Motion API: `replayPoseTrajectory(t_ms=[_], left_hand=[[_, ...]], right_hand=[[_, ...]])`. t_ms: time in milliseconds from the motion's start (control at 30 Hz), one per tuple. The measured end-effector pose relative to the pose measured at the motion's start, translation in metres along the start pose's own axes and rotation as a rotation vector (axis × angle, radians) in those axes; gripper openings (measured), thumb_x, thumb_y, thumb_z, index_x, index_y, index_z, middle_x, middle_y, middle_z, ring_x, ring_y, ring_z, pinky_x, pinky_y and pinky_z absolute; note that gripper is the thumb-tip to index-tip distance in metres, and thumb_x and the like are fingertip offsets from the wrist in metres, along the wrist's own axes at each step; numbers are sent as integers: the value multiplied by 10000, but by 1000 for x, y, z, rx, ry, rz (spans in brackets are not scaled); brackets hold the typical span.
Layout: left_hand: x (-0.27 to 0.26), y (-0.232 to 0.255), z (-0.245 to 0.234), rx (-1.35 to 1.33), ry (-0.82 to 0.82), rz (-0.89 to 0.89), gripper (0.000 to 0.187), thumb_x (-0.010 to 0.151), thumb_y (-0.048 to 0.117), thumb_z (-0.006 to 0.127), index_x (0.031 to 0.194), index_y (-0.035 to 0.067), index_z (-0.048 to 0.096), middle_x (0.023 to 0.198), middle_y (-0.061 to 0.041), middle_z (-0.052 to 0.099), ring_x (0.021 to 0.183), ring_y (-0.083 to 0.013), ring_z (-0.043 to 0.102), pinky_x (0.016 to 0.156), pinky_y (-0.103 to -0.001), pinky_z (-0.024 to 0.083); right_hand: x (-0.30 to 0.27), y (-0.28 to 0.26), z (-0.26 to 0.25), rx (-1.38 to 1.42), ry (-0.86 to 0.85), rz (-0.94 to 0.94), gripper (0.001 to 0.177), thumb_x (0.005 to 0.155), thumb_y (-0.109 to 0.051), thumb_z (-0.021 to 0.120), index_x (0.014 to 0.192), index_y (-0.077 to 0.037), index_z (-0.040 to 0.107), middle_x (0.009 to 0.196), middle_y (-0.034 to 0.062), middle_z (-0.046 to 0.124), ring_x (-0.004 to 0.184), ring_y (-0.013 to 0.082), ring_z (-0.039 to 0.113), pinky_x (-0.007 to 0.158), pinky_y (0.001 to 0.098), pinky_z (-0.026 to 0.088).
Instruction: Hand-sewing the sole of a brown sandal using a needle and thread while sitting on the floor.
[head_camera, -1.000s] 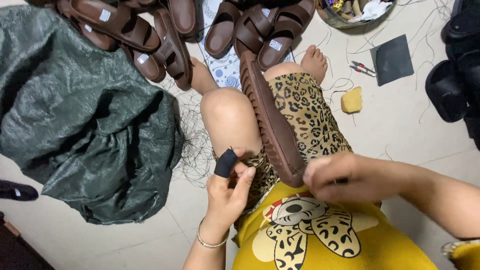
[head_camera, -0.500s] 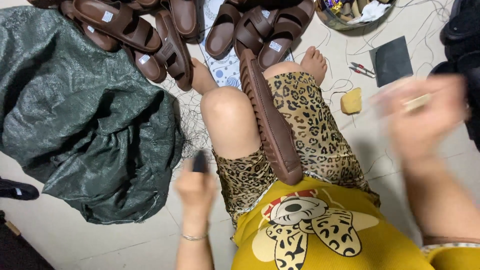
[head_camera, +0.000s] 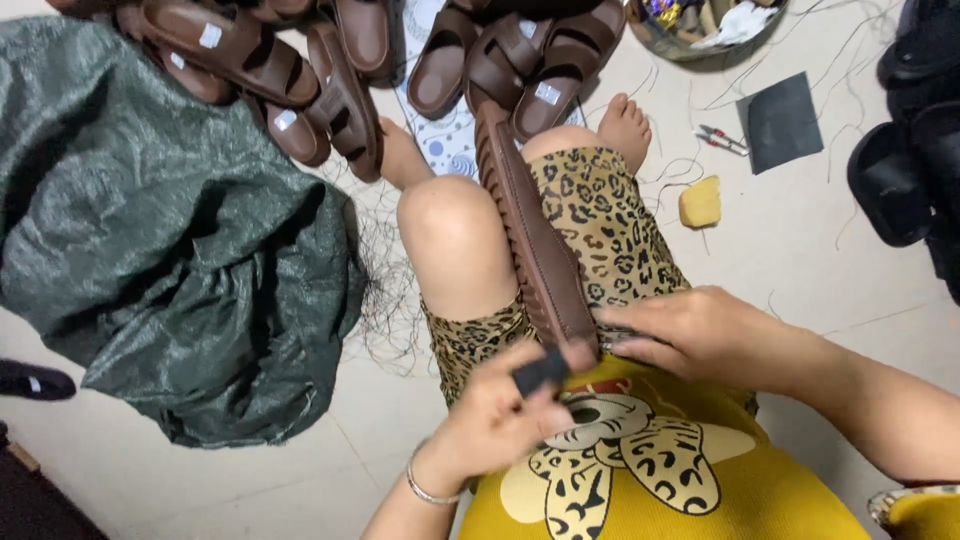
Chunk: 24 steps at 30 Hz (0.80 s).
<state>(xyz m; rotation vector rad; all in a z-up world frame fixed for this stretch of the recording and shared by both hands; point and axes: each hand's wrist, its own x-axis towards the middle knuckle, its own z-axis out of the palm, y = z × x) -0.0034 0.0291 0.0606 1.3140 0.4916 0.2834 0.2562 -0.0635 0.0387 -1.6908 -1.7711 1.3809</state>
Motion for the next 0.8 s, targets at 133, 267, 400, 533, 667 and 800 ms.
replayPoseTrajectory(t_ms=[133,267,400,533,667,800], left_hand=[[6,-7,-3,1071,373,42,494,919,327,725,1270,-15,669,893,-89,576,593,-210,547,533,-323,485],[-9,-21,4,697,155,-105,407,926,249,689,598,12,651,690,-68,605,414,-169,492,387,-289,419],[-32,-33,4,119,-14,-214,357,972,107,641,647,16,524,644,-39,550,513,-148,458,488,-280,379],[-55,-44,-23,-85,-140,-263,188,1023,159,591,1029,19,717,926,-63,744,707,-142,644,662,-261,539],[-49,-26,-58,29,617,-306,407,920,9,668,1310,-71,583,996,-106,645,774,-149,616,633,-231,523],[-8,0,-30,194,620,28,435,820,-1,708,1221,40,545,1303,-131,571,1161,-253,609,1045,-377,551]], right_hand=[[11,-23,-12,93,88,-208,47,849,-146,708,840,-112,740,742,-20,700,576,122,606,535,252,510],[23,-19,11,895,98,-255,209,940,-97,571,806,-22,713,1073,146,697,917,261,721,854,383,600],[31,19,26,1244,188,-11,429,1060,-99,375,639,-123,453,519,1,411,406,124,414,444,246,400],[17,42,-11,695,147,312,257,915,-64,620,680,-69,723,707,88,849,568,140,779,329,223,505],[5,26,-49,-29,439,241,467,953,-38,546,1410,55,508,1276,227,587,1066,310,595,949,414,476],[5,-14,-30,-165,-56,79,562,879,-142,629,1396,-354,573,937,-8,664,591,100,631,498,243,590]])
